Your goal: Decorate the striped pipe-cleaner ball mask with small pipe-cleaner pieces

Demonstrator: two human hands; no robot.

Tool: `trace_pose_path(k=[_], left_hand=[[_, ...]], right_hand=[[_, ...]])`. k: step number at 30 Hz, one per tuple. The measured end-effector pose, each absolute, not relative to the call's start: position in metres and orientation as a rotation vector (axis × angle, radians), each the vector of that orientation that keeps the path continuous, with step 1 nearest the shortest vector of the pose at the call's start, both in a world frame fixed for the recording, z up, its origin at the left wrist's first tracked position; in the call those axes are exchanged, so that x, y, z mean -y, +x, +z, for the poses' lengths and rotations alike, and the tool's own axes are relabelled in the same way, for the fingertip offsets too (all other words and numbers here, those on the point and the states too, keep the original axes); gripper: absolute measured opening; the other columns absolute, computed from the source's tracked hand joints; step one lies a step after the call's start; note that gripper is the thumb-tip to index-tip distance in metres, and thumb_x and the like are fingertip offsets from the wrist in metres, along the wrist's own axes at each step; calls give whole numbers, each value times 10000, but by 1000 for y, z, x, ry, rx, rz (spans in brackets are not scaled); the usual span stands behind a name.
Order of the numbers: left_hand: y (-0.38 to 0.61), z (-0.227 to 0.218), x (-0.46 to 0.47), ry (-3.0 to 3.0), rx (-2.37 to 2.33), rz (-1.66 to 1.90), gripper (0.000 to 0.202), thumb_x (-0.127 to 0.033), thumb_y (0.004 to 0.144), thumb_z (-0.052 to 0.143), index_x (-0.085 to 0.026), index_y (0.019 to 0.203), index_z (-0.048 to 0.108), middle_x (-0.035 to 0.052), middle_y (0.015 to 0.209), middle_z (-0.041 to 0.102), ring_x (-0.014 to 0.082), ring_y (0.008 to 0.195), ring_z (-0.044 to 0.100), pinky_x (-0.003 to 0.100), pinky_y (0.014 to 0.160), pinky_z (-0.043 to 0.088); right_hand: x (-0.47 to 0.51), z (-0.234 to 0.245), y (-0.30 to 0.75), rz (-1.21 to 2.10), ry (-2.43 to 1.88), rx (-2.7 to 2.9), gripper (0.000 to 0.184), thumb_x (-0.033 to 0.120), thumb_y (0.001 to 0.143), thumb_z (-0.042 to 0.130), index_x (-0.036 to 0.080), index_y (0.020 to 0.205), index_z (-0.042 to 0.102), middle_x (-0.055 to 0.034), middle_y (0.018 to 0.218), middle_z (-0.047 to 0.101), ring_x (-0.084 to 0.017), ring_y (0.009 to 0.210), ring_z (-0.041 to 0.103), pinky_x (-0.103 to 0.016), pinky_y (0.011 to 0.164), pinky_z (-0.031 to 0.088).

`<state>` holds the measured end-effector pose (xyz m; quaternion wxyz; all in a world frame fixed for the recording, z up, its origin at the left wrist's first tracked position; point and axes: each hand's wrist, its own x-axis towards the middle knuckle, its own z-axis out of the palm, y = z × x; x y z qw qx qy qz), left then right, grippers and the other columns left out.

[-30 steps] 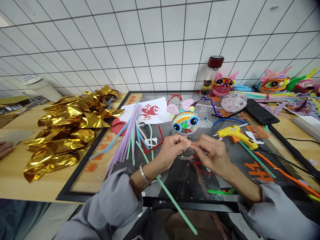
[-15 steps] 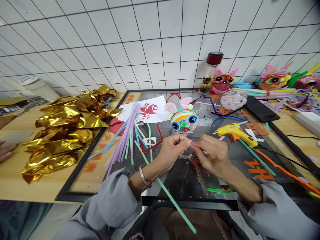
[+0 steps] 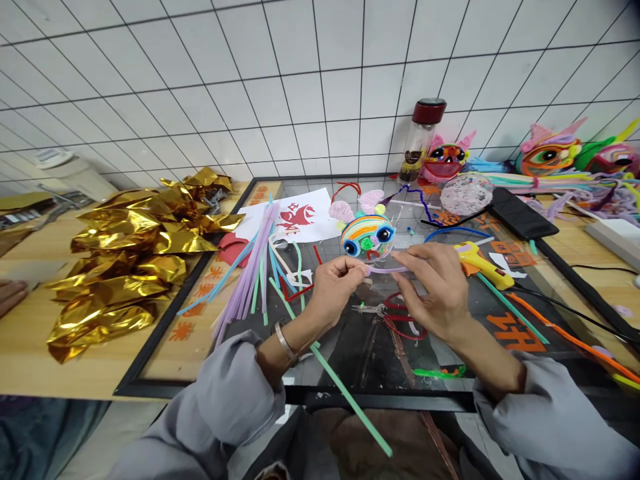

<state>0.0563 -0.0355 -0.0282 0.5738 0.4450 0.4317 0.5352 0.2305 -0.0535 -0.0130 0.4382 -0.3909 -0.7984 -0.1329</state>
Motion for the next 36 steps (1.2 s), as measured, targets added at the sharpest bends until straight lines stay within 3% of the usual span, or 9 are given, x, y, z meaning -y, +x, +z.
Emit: trace_pose_path(k=[3, 6, 9, 14, 19, 23, 27, 31, 36], left_hand=[[55, -26, 34, 995, -1009, 1287, 125, -234, 644, 658, -134, 597, 599, -63, 487, 430, 35, 458, 308, 205, 468, 217], [54, -23, 32, 931, -960, 1331, 137, -225, 640, 678, -133, 605, 583, -65, 504, 421, 27, 455, 298, 199, 462, 207], [52, -21, 29, 892, -906, 1342, 200, -269, 651, 716, -131, 617, 575, -68, 513, 399, 22, 459, 289, 190, 457, 210], [51, -18, 29, 883, -843, 1319, 323, -375, 637, 779, -124, 637, 577, -53, 562, 440, 19, 474, 314, 178, 455, 234], [49, -16, 29, 844, -798, 1306, 339, -379, 627, 800, -119, 666, 587, -54, 569, 439, 18, 484, 318, 167, 458, 253], [47, -16, 27, 779, -758, 1297, 342, -358, 624, 809, -115, 662, 571, -40, 600, 457, 22, 509, 324, 156, 461, 265], [46, -18, 27, 706, -703, 1254, 345, -340, 629, 815, -112, 664, 558, -36, 613, 452, 21, 517, 323, 139, 457, 265], [44, -16, 27, 656, -663, 1235, 342, -313, 622, 825, -111, 659, 551, -38, 611, 444, 18, 514, 323, 127, 453, 273], [43, -14, 28, 653, -655, 1221, 315, -292, 646, 810, -116, 668, 550, -40, 615, 439, 20, 516, 323, 123, 456, 282]], right_hand=[[62, -4, 234, -361, -914, 2012, 139, 138, 796, 575, 191, 914, 628, -86, 873, 640, -233, 851, 565, -381, 761, 418], [69, -1, 238, -16, -993, 2329, 85, 137, 804, 528, 182, 814, 600, -41, 735, 606, -174, 686, 545, -310, 640, 405], [70, -8, 244, 238, -1277, 2647, 123, 173, 788, 564, 170, 897, 622, -69, 855, 646, -208, 774, 598, -312, 653, 425], [65, -25, 249, 375, -1317, 2753, 396, 101, 757, 541, 178, 1140, 605, -101, 1064, 640, -234, 940, 620, -323, 751, 460], [68, -24, 249, 407, -1256, 2586, 475, 50, 690, 525, 193, 1125, 652, -72, 963, 670, -172, 770, 621, -269, 657, 459], [68, -10, 251, 727, -1140, 2262, 431, 82, 679, 550, 196, 1069, 696, -21, 796, 665, -116, 618, 570, -222, 570, 466], [66, -2, 251, 1034, -1135, 2000, 239, 168, 712, 598, 169, 914, 727, -35, 753, 695, -133, 630, 607, -225, 556, 493], [65, -6, 250, 1135, -1159, 1853, 375, 289, 725, 697, 182, 1084, 698, -30, 747, 676, -136, 622, 592, -235, 529, 494], [62, -11, 249, 975, -1188, 1853, 370, 362, 739, 719, 202, 1073, 718, -29, 773, 695, -154, 661, 601, -268, 590, 507]])
